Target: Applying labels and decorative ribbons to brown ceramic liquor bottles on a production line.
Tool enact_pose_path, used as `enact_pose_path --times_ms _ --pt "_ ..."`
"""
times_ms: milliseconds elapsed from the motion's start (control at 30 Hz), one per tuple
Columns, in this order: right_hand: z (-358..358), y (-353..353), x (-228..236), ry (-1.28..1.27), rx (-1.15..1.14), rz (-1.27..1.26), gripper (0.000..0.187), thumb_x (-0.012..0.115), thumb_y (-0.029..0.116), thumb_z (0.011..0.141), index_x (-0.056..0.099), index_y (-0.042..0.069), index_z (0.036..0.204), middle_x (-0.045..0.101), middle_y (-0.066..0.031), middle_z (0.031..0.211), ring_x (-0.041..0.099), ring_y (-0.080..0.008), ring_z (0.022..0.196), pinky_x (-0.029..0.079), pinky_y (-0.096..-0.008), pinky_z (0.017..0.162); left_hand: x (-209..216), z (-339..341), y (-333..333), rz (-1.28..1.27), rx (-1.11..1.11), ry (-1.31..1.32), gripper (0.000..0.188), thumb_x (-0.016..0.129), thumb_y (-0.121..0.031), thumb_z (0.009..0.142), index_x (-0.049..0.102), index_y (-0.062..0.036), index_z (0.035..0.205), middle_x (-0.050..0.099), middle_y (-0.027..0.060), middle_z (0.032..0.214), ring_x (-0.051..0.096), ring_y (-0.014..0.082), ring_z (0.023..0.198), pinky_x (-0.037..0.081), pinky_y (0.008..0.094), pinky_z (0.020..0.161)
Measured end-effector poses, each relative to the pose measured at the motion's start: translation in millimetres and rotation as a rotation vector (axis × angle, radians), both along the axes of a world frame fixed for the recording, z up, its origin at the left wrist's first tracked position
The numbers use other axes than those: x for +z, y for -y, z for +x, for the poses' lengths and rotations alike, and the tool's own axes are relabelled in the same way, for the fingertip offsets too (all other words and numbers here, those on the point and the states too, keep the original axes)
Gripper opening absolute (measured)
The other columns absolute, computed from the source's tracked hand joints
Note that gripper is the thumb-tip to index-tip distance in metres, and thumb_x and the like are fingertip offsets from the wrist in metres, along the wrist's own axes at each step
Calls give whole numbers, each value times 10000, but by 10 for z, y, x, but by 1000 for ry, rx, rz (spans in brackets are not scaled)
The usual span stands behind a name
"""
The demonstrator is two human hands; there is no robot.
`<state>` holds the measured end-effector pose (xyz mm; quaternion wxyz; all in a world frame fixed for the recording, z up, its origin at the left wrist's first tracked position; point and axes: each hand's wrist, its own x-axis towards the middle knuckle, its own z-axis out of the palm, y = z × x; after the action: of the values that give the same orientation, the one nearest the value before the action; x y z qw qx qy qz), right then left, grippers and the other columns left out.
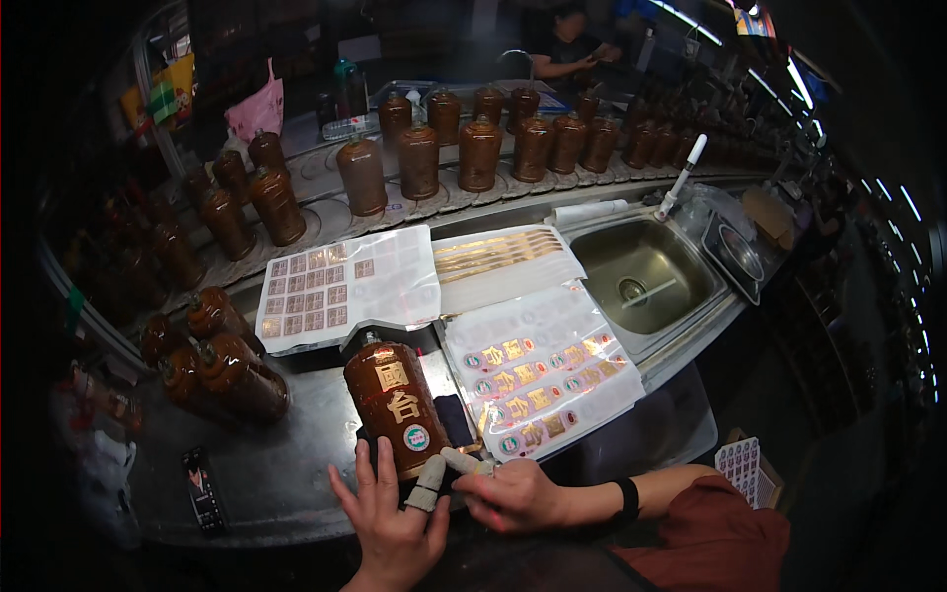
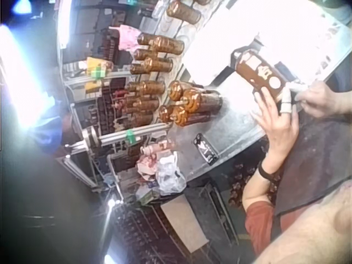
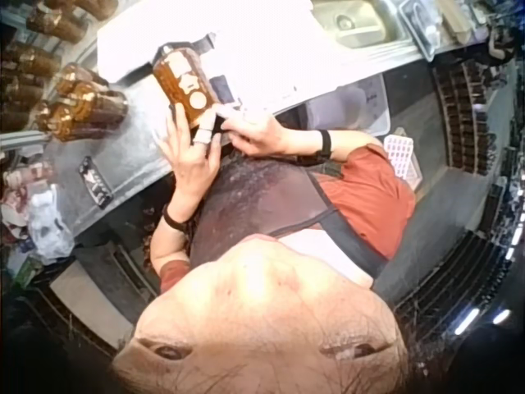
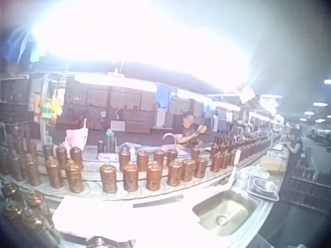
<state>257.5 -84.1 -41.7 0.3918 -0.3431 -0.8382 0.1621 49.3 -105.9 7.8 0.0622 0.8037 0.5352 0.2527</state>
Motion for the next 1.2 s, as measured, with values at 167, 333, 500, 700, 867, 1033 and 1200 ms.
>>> enact_pose_path --times_ms 167,333,500,700,867,1033,1200 --pt "-40 11 -69 -9 5 -78 298 737 97 789 661 87 1077 555 -68 606 588 -259 520 456 -392 492 -60 7 -40 43 -40 -34 350 763 -197 780 750 -92 1114 359 310 1541 292 546 1433 74 749 1122" --pt "51 27 -41 7 -45 -110 280 740 52 754 695 63 1030 639 -90 688 630 -248 541 482 -367 502 -103 109 -141 52 -41 37 538 796 -172 764 684 -117 1287 305 307 1574 285 516 1451 102 730 1125" --pt "51 2 -63 -29 -24 -174 278 733 38 772 685 38 1045 697 -131 807 668 -271 615 504 -352 551 -233 24 -231 93 98 87 903 857 -223 717 435 23 1476 281 339 1566 313 476 1454 146 680 1143" --pt "49 -65 -28 -40 -58 -197 238 730 57 790 684 37 1023 659 -101 723 639 -254 564 485 -358 525 -272 -96 -465 138 64 132 721 817 -184 739 544 17 1375 454 282 1485 507 427 1327 250 665 1116" --pt "53 -151 32 -177 -160 -266 267 729 53 812 675 0 1068 727 -93 934 528 -86 553 419 -245 519 -528 -281 -435 54 35 242 713 803 -161 768 511 22 1392 489 245 1477 504 404 1337 204 639 1158" --pt "-55 -287 222 -76 -129 -423 298 750 85 817 652 8 1087 731 -179 1053 729 -330 1005 571 -356 838 -666 -276 -332 -134 63 398 782 812 -219 809 447 54 1444 516 233 1457 485 399 1361 133 619 1185" --pt "-4 -349 237 -47 -129 -467 193 733 58 819 654 3 987 721 -143 931 735 -286 876 562 -346 749 -603 -451 5 -48 64 369 807 844 -234 789 470 86 1428 536 254 1434 509 381 1354 215 603 1169"
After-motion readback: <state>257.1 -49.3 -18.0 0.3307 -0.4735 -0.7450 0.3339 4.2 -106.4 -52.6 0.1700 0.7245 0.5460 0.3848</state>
